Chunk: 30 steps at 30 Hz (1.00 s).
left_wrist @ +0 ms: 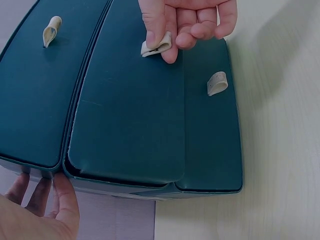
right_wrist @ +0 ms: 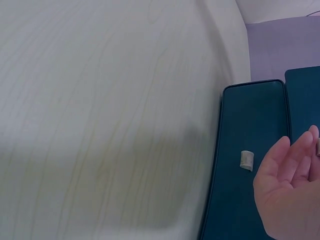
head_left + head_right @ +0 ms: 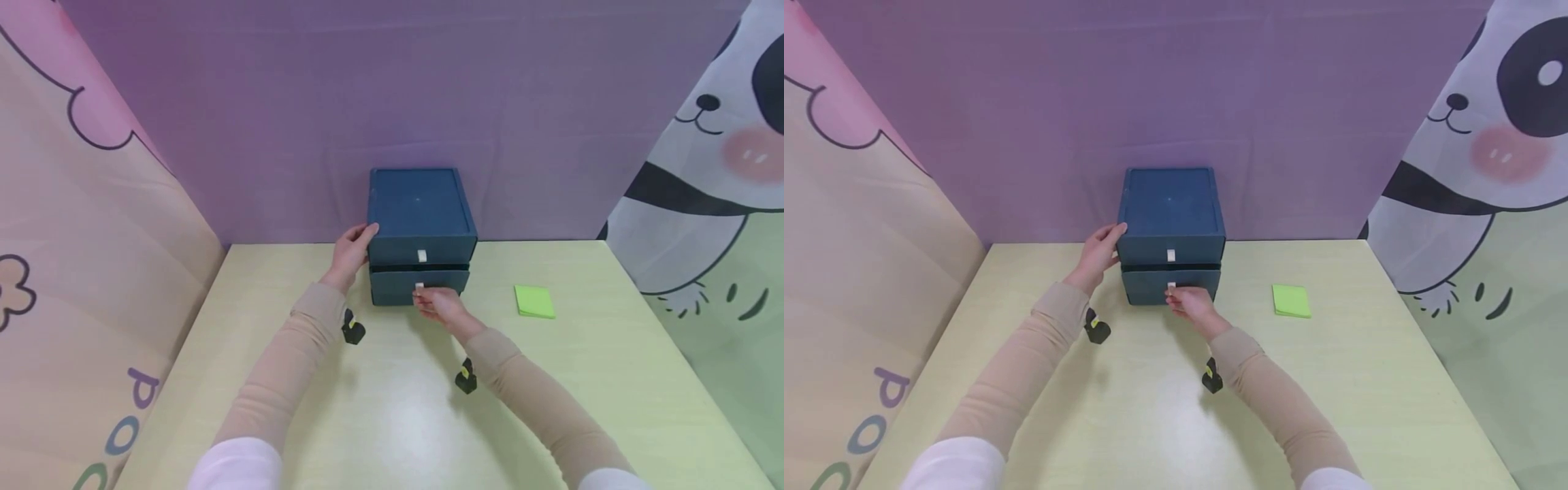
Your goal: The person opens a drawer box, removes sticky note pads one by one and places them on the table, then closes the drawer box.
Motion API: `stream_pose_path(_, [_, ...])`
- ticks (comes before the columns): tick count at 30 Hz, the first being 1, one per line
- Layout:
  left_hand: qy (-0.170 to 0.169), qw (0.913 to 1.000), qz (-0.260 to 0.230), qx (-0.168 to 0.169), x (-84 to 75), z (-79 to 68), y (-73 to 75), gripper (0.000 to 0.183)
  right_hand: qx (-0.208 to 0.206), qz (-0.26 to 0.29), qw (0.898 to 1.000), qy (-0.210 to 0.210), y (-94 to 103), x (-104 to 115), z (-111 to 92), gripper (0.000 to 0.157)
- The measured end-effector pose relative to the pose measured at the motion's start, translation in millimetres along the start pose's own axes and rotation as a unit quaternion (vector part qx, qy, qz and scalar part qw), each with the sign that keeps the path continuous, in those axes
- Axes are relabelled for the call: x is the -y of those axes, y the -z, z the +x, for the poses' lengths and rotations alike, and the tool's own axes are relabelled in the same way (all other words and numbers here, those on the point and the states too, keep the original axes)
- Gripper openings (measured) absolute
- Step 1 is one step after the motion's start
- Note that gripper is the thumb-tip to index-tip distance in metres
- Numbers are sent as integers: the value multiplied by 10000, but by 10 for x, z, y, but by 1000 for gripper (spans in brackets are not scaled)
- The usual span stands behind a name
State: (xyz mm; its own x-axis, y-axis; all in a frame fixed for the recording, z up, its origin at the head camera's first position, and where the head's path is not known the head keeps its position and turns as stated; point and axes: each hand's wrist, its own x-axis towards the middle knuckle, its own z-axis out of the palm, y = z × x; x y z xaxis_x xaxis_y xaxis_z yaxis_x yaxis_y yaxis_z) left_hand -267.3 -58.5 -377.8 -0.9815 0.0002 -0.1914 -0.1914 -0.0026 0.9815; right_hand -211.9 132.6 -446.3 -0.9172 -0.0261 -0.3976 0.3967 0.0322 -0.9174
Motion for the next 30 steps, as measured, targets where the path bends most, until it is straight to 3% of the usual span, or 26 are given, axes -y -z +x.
stream_pose_path(30, [91, 9999, 58, -11, -11, -3, 1, 62, 301, -487, 9983, -100, 56, -54, -140, 39])
